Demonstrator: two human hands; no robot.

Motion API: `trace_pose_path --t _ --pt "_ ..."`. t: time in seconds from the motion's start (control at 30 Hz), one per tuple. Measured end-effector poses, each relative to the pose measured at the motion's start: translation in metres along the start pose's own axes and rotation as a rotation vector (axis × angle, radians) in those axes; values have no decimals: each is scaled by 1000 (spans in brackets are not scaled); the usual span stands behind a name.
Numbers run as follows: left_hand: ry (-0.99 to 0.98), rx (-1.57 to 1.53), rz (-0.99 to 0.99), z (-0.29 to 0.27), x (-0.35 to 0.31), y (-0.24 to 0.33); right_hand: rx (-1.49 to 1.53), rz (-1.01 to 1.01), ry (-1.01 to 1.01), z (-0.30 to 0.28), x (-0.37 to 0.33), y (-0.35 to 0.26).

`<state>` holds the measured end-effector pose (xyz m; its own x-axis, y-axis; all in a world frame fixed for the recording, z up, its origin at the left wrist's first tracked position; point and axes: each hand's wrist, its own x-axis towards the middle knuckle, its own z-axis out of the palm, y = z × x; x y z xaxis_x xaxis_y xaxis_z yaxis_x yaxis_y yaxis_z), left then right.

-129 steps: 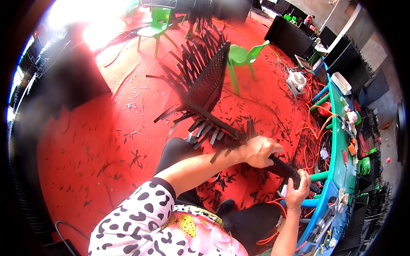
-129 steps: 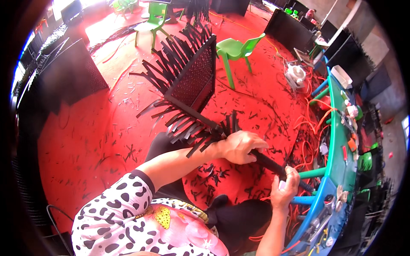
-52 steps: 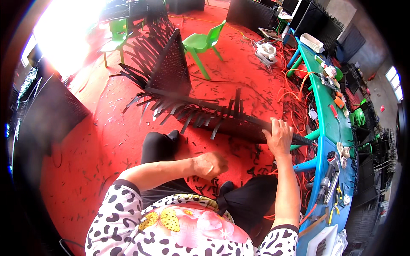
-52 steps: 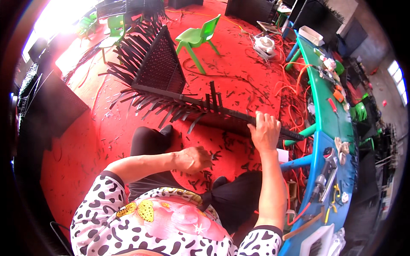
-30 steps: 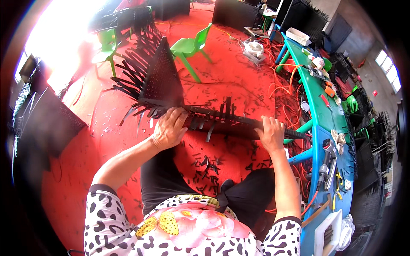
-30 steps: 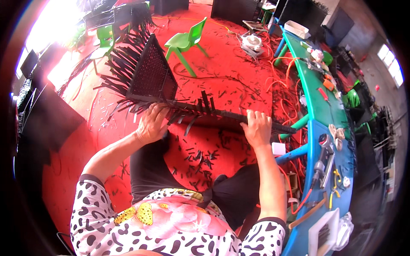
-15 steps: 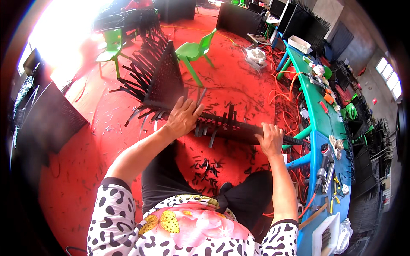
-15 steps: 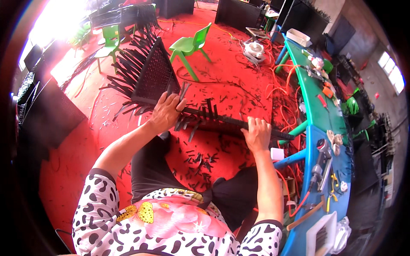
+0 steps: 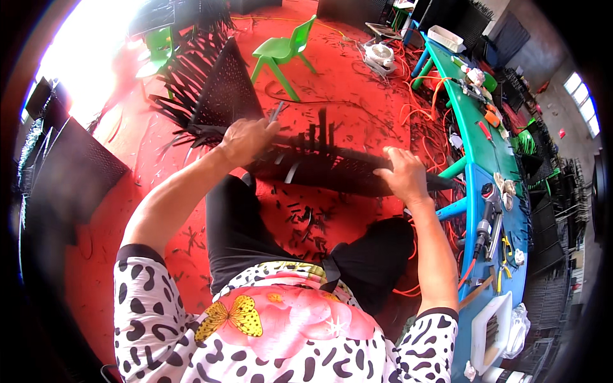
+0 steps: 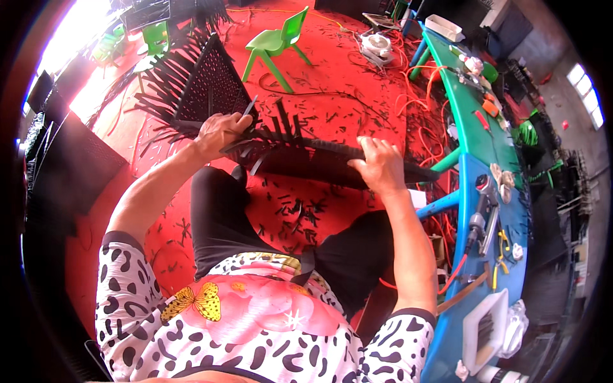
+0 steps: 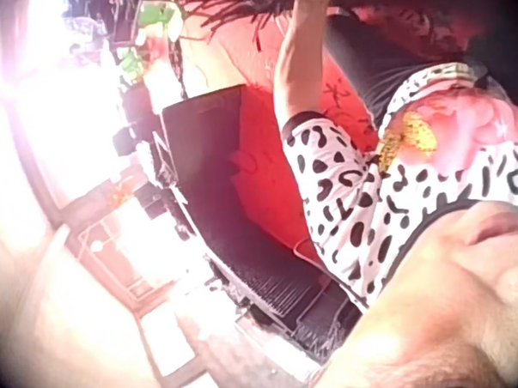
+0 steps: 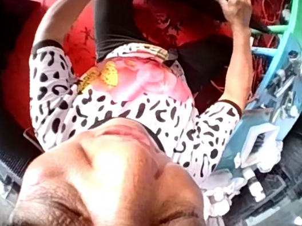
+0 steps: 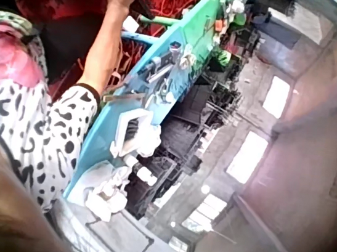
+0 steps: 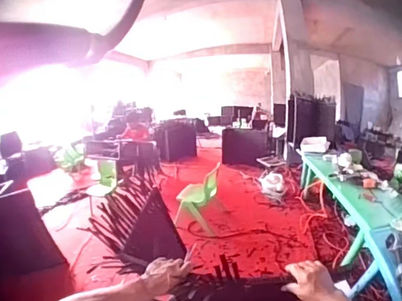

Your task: The person weaves and secures black strips onto a chair frame by hand and using a pneumatic nail gun.

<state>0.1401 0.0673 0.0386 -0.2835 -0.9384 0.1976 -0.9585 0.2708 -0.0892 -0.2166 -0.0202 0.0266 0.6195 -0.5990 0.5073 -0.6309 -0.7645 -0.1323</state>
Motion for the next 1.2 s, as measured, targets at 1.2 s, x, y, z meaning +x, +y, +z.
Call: trace_pose_path --t 1.2 --pt "662 -495 696 3 30 147 824 268 193 50 40 -58"
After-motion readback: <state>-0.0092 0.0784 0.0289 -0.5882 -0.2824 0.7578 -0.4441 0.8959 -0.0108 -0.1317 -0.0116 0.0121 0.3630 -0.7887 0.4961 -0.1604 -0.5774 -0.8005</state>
